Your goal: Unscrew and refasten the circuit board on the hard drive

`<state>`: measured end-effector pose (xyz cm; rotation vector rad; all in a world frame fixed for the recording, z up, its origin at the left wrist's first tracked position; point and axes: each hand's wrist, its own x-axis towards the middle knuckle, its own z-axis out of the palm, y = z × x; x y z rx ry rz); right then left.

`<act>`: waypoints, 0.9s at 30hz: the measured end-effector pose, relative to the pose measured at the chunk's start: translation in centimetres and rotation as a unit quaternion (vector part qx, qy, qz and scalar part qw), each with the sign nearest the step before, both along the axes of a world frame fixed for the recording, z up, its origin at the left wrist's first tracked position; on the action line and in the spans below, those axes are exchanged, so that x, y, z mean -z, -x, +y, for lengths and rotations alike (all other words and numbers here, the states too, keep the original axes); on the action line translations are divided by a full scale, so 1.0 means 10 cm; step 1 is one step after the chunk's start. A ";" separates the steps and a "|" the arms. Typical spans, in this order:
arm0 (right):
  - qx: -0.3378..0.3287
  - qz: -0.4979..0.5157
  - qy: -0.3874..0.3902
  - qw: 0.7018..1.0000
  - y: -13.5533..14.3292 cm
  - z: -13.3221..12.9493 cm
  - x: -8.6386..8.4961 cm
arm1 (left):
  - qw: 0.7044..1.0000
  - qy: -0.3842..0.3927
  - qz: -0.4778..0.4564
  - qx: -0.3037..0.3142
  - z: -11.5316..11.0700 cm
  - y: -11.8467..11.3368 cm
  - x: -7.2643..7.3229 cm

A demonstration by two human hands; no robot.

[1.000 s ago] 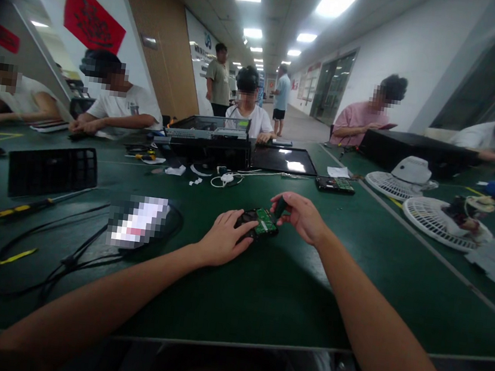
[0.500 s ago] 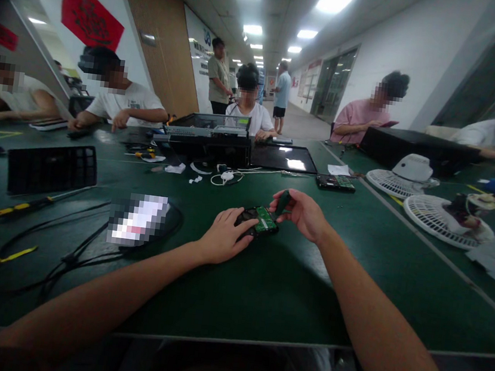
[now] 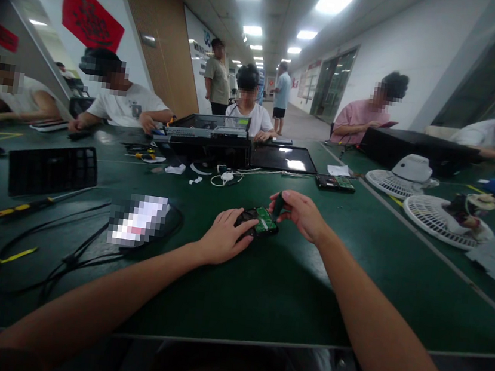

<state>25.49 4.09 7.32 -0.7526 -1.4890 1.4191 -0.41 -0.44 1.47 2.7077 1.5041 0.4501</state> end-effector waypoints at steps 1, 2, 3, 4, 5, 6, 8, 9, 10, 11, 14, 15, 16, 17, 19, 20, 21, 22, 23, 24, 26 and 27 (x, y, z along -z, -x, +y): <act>0.000 -0.002 -0.003 1.000 0.00 0.00 -0.01 | 1.000 0.002 0.000 0.000 0.00 0.00 0.00; 0.001 -0.005 -0.006 1.000 0.00 -0.01 -0.01 | 1.000 0.003 -0.001 0.000 -0.01 0.00 -0.01; 0.003 -0.008 -0.009 1.000 0.00 -0.01 -0.01 | 1.000 0.003 -0.001 -0.001 -0.01 0.00 -0.01; 0.008 -0.011 -0.012 1.000 0.00 -0.01 -0.01 | 1.000 0.003 -0.002 -0.002 -0.01 0.00 -0.01; 0.015 -0.015 -0.015 1.000 0.00 -0.01 -0.01 | 1.000 0.003 -0.003 -0.004 -0.01 0.00 -0.01; 0.024 -0.020 -0.018 0.999 -0.01 -0.01 -0.01 | 1.000 0.002 -0.004 -0.004 -0.01 0.00 -0.01; 0.042 -0.032 -0.027 0.998 -0.01 0.00 -0.01 | 1.000 0.002 -0.006 -0.002 0.00 0.00 0.00; 0.048 -0.038 -0.033 0.998 -0.02 0.00 -0.01 | 1.000 0.001 -0.006 -0.001 0.00 0.00 0.00; 0.052 -0.043 -0.039 0.997 -0.02 0.00 -0.01 | 1.000 -0.001 -0.006 0.000 0.01 0.00 0.01; 0.057 -0.046 -0.044 0.996 -0.02 0.00 -0.01 | 1.000 -0.002 -0.006 -0.001 0.01 0.00 0.02; 0.067 -0.049 -0.048 0.995 0.00 0.01 0.01 | 1.000 -0.007 -0.002 -0.001 0.02 0.00 0.03; 0.071 -0.048 -0.048 0.995 0.01 0.01 0.01 | 1.000 -0.010 -0.001 0.000 0.02 0.00 0.03; 0.076 -0.045 -0.047 0.995 0.02 0.01 0.02 | 1.000 -0.013 -0.001 0.000 0.02 -0.01 0.03; 0.081 -0.040 -0.048 0.995 0.03 0.02 0.03 | 1.000 -0.014 -0.002 0.000 0.02 -0.01 0.04; 0.088 -0.035 -0.050 0.994 0.04 0.02 0.04 | 1.000 -0.013 -0.006 0.000 0.02 -0.01 0.04; 0.089 -0.036 -0.053 0.994 0.04 0.02 0.04 | 1.000 -0.012 -0.008 0.000 0.01 -0.01 0.04; 0.087 -0.040 -0.055 0.994 0.04 0.02 0.04 | 1.000 -0.012 -0.009 0.001 0.01 -0.01 0.04; 0.085 -0.044 -0.058 0.994 0.04 0.01 0.03 | 1.000 -0.011 -0.010 0.001 0.02 0.00 0.04; 0.084 -0.048 -0.060 0.993 0.04 0.01 0.03 | 1.000 -0.010 -0.009 0.001 0.02 0.00 0.04; 0.085 -0.051 -0.062 0.993 0.04 0.01 0.02 | 1.000 -0.008 -0.009 0.001 0.02 0.00 0.04; 0.092 -0.055 -0.062 0.992 0.04 0.01 0.02 | 1.000 -0.005 -0.008 0.003 0.02 0.00 0.04; 0.095 -0.056 -0.061 0.992 0.04 0.01 0.02 | 1.000 -0.004 -0.008 0.003 0.02 0.00 0.04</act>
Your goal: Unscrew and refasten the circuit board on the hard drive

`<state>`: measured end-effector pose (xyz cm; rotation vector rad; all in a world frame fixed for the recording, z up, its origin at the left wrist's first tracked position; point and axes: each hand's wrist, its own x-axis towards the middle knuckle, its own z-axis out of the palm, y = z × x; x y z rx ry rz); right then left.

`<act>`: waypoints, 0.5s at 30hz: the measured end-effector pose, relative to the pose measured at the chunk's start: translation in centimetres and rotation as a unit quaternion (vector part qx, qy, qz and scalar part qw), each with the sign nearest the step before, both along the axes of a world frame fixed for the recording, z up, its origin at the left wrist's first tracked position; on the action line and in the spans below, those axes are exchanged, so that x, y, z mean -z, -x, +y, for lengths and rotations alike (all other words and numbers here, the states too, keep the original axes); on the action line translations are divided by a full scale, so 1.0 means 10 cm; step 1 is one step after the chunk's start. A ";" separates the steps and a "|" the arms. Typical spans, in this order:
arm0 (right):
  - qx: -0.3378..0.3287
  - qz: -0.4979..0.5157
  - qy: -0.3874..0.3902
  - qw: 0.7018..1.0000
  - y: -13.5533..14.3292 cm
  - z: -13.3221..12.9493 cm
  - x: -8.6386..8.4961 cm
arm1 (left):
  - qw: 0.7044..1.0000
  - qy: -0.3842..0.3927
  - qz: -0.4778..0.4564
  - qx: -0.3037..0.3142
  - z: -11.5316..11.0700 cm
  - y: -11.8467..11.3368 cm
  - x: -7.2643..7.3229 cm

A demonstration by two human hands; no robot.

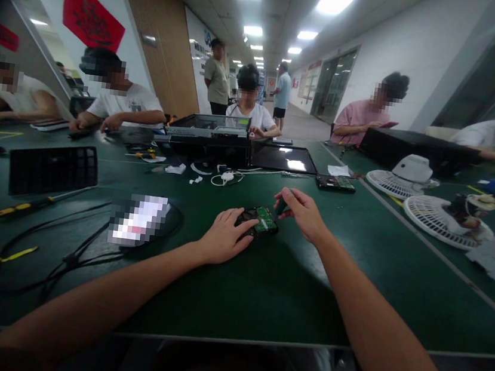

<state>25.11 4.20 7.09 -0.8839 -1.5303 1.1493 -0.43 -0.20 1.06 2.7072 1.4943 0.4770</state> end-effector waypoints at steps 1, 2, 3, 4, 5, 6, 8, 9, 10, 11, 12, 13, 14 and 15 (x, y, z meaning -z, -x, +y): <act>0.004 0.000 0.002 1.000 0.00 0.01 0.01 | 1.000 0.001 0.000 0.000 0.00 0.00 0.00; 0.008 0.001 0.004 1.000 0.00 0.02 0.02 | 1.000 0.003 0.000 0.000 0.00 0.00 -0.01; 0.013 0.002 0.006 1.000 0.00 0.03 0.03 | 1.000 0.004 0.000 -0.001 0.00 0.00 -0.01; 0.019 0.002 0.008 1.000 -0.01 0.04 0.05 | 1.000 0.006 0.000 -0.002 0.00 0.00 -0.02; 0.024 0.000 0.009 1.000 -0.01 0.06 0.06 | 1.000 0.007 0.001 -0.002 -0.01 0.00 -0.03; 0.028 -0.004 0.008 1.000 -0.02 0.07 0.08 | 1.000 0.008 0.002 -0.002 -0.01 0.00 -0.03; 0.029 -0.018 0.002 0.999 -0.03 0.09 0.10 | 1.000 0.009 0.003 -0.002 -0.01 -0.01 -0.04; 0.029 -0.024 -0.002 0.999 -0.03 0.09 0.11 | 1.000 0.008 0.002 -0.003 -0.01 -0.01 -0.04; 0.029 -0.029 -0.007 0.999 -0.04 0.09 0.11 | 1.000 0.008 0.002 -0.004 -0.01 -0.01 -0.04; 0.030 -0.033 -0.012 0.999 -0.04 0.09 0.11 | 1.000 0.009 0.001 -0.004 -0.01 -0.01 -0.04; 0.031 -0.037 -0.016 0.999 -0.03 0.08 0.11 | 1.000 0.010 0.001 -0.005 -0.01 0.00 -0.04; 0.032 -0.040 -0.020 0.998 -0.03 0.08 0.10 | 1.000 0.011 0.000 -0.005 -0.01 0.00 -0.04; 0.033 -0.042 -0.025 0.998 -0.02 0.07 0.09 | 1.000 0.013 -0.001 -0.005 -0.02 0.00 -0.04; 0.034 -0.044 -0.029 0.998 -0.02 0.07 0.08 | 1.000 0.015 0.000 -0.006 -0.02 0.00 -0.04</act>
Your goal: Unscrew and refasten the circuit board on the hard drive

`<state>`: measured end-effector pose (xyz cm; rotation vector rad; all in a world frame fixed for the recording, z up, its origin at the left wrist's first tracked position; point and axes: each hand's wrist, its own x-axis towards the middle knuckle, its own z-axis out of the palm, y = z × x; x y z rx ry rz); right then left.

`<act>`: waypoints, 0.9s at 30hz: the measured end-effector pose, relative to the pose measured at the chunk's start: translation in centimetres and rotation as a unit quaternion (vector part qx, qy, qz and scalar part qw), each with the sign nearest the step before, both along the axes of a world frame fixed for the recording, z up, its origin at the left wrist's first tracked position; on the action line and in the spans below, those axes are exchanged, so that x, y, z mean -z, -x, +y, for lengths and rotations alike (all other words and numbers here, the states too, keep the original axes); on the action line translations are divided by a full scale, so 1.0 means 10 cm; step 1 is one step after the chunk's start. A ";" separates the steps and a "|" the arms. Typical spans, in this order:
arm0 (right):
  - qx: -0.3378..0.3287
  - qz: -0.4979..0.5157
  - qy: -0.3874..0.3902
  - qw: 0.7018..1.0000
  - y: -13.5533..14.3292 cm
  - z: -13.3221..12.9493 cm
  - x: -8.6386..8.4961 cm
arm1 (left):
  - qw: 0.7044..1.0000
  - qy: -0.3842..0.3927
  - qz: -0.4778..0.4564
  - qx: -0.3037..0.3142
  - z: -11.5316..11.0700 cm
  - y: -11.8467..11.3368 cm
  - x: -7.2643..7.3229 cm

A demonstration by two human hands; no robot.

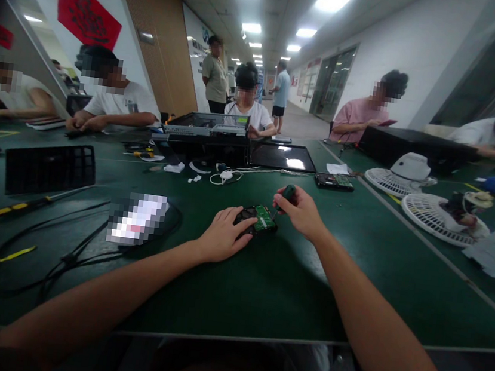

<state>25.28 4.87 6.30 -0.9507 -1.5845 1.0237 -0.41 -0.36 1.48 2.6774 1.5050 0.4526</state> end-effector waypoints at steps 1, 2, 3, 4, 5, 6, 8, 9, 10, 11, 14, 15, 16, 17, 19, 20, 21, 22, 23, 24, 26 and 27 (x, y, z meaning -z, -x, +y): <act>0.002 -0.001 -0.006 1.000 0.00 0.00 -0.02 | 1.000 0.001 0.001 0.000 0.00 0.00 0.00; 0.008 0.001 -0.016 1.000 -0.01 0.00 -0.03 | 1.000 0.000 0.002 0.000 0.00 0.00 0.00; 0.019 0.004 -0.029 0.999 -0.03 0.01 -0.05 | 1.000 -0.001 0.004 0.002 0.00 0.00 0.00; 0.037 0.008 -0.045 0.998 -0.06 0.03 -0.06 | 1.000 -0.003 0.005 0.003 -0.01 0.00 0.00; 0.065 0.009 -0.062 0.996 -0.11 0.06 -0.08 | 1.000 -0.005 0.005 0.004 0.00 0.00 0.00; 0.098 0.003 -0.077 0.992 -0.17 0.09 -0.08 | 1.000 -0.005 0.003 0.005 0.00 0.00 0.00; 0.193 -0.049 -0.095 0.975 -0.33 0.18 -0.07 | 1.000 -0.001 -0.002 0.005 0.00 0.01 0.01; 0.251 -0.119 -0.101 0.955 -0.42 0.22 -0.05 | 1.000 0.002 -0.003 0.006 0.01 0.01 0.02; 0.306 -0.212 -0.103 0.922 -0.52 0.27 -0.02 | 1.000 0.003 -0.004 0.006 0.01 0.01 0.03; 0.363 -0.298 -0.105 0.877 -0.62 0.31 0.03 | 1.000 0.004 -0.004 0.007 0.02 0.02 0.03; 0.424 -0.464 -0.054 0.776 -0.93 0.41 0.20 | 1.000 0.004 -0.003 0.009 0.02 0.02 0.04; 0.417 -0.499 -0.036 0.759 -1.03 0.44 0.27 | 1.000 0.006 -0.003 0.009 0.02 0.02 0.04; 0.411 -0.527 -0.022 0.744 -1.12 0.47 0.33 | 1.000 0.008 -0.003 0.008 0.02 0.02 0.03; 0.408 -0.548 -0.004 0.731 -1.20 0.49 0.39 | 1.000 0.011 -0.003 0.007 0.02 0.02 0.03; 0.390 -0.587 0.005 0.710 -1.33 0.55 0.48 | 1.000 0.016 -0.002 0.005 0.01 0.02 0.01; 0.375 -0.603 0.019 0.704 -1.38 0.57 0.50 | 1.000 0.017 -0.002 0.003 0.01 0.02 0.01; 0.363 -0.613 0.025 0.701 -1.41 0.59 0.52 | 1.000 0.017 -0.002 0.003 0.01 0.02 0.00; 0.351 -0.619 0.029 0.702 -1.43 0.61 0.53 | 1.000 0.017 -0.002 0.003 0.00 0.02 0.00; 0.338 -0.625 0.032 0.703 -1.44 0.63 0.53 | 1.000 0.016 -0.002 0.003 0.00 0.02 0.00; 0.328 -0.629 0.035 0.704 -1.44 0.65 0.53 | 1.000 0.015 -0.003 0.003 0.01 0.02 0.00; 0.316 -0.636 0.047 0.702 -1.43 0.67 0.51 | 1.000 0.014 -0.006 0.004 0.01 0.02 0.01; 0.315 -0.640 0.055 0.699 -1.42 0.68 0.50 | 1.000 0.015 -0.008 0.005 0.01 0.02 0.01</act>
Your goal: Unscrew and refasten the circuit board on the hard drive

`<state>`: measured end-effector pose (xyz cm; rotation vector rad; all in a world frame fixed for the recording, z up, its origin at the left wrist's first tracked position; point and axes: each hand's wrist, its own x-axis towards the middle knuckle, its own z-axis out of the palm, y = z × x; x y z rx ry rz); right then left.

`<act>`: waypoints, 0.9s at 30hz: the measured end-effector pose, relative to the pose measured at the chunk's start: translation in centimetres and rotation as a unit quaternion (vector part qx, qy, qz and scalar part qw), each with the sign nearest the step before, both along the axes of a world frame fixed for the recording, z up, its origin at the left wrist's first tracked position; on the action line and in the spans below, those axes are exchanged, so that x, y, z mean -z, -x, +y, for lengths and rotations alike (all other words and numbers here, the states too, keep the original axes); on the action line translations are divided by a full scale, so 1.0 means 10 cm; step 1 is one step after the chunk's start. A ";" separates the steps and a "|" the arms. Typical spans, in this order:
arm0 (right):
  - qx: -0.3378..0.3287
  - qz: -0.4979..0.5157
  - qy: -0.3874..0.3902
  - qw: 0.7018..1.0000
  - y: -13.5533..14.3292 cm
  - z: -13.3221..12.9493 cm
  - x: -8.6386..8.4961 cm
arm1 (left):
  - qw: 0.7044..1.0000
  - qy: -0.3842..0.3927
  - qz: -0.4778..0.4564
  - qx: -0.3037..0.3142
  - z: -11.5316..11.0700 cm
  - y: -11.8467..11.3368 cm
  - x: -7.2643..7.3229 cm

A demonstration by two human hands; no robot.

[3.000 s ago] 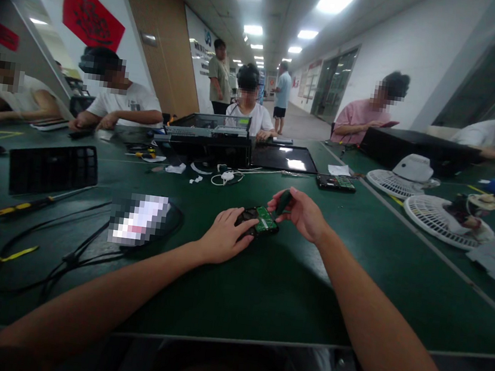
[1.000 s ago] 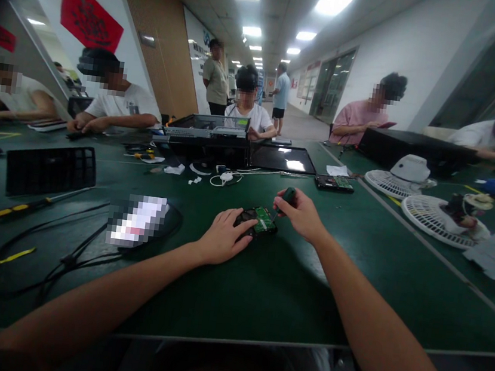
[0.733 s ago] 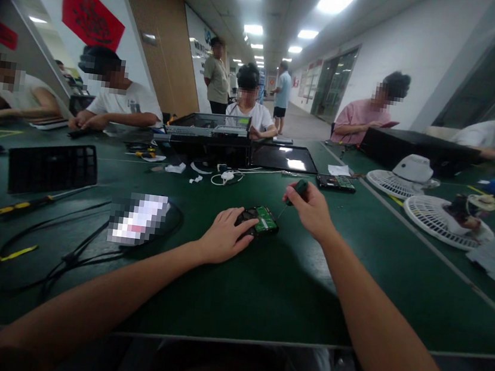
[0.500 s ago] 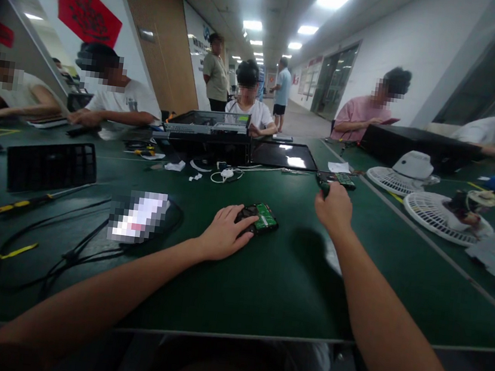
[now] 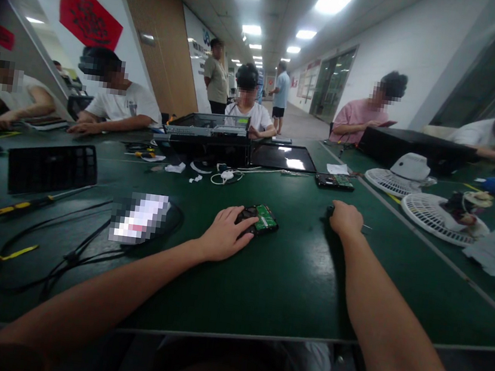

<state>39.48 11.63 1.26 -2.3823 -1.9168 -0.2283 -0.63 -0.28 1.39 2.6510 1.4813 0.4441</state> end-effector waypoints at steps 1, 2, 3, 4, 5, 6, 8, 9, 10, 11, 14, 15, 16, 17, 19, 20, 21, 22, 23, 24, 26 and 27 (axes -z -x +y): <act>0.005 -0.001 0.006 1.000 0.01 0.01 -0.01 | 1.000 0.002 -0.001 0.001 0.00 0.00 0.00; 0.007 -0.003 0.011 1.000 0.01 0.01 -0.01 | 1.000 0.003 -0.001 0.001 0.00 0.00 0.00; 0.005 -0.005 0.014 1.000 0.01 0.01 -0.02 | 1.000 0.004 0.000 0.001 0.00 0.00 -0.01; 0.002 -0.008 0.016 1.000 0.01 0.01 -0.02 | 1.000 0.002 0.002 0.001 -0.01 0.00 -0.01; -0.001 -0.010 0.017 1.000 0.01 0.00 -0.02 | 1.000 -0.001 0.005 0.000 -0.01 -0.01 -0.01; -0.004 -0.012 0.016 1.000 0.01 -0.01 -0.02 | 1.000 -0.003 0.007 -0.001 -0.01 -0.01 -0.02; -0.011 -0.016 0.012 1.000 0.01 -0.03 -0.02 | 1.000 -0.006 0.009 -0.003 -0.02 -0.02 -0.03; -0.016 -0.017 0.010 1.000 0.01 -0.04 -0.03 | 1.000 -0.005 0.009 -0.004 -0.03 -0.02 -0.03; -0.022 -0.018 0.008 1.000 0.02 -0.06 -0.03 | 1.000 -0.004 0.008 -0.004 -0.03 -0.02 -0.04; -0.028 -0.020 0.006 0.999 0.03 -0.07 -0.04 | 1.000 -0.003 0.007 -0.004 -0.03 -0.02 -0.04; -0.050 -0.024 0.001 0.998 0.10 -0.10 -0.05 | 1.000 -0.001 0.005 -0.003 -0.03 -0.02 -0.03; -0.056 -0.025 0.000 0.998 0.13 -0.11 -0.06 | 1.000 0.000 0.005 -0.003 -0.03 -0.01 -0.03; -0.061 -0.027 0.000 0.998 0.17 -0.11 -0.06 | 1.000 0.000 0.005 -0.003 -0.02 -0.01 -0.02; -0.063 -0.027 0.000 0.998 0.20 -0.12 -0.07 | 1.000 0.000 0.004 -0.004 -0.02 -0.01 -0.02; -0.065 -0.028 0.001 0.998 0.26 -0.12 -0.08 | 1.000 0.000 0.005 -0.003 -0.01 -0.01 -0.01; -0.064 -0.028 0.002 0.998 0.28 -0.12 -0.09 | 1.000 0.000 0.005 -0.002 -0.01 -0.01 -0.01; -0.063 -0.027 0.002 0.998 0.30 -0.13 -0.10 | 1.000 0.002 0.004 -0.001 -0.01 0.00 -0.01; -0.061 -0.027 0.001 0.998 0.31 -0.13 -0.11 | 1.000 0.004 0.003 0.000 0.00 0.00 -0.01; -0.059 -0.026 0.000 0.998 0.31 -0.14 -0.12 | 1.000 0.006 0.002 0.001 0.00 0.00 -0.01; -0.056 -0.024 -0.001 0.998 0.32 -0.14 -0.12 | 1.000 0.007 0.001 0.001 0.00 0.00 -0.01; -0.050 -0.019 -0.001 0.999 0.31 -0.16 -0.14 | 1.000 0.006 0.000 0.000 0.00 0.00 -0.01; -0.046 -0.016 0.000 0.999 0.31 -0.16 -0.15 | 1.000 0.005 0.000 0.000 0.00 0.00 -0.01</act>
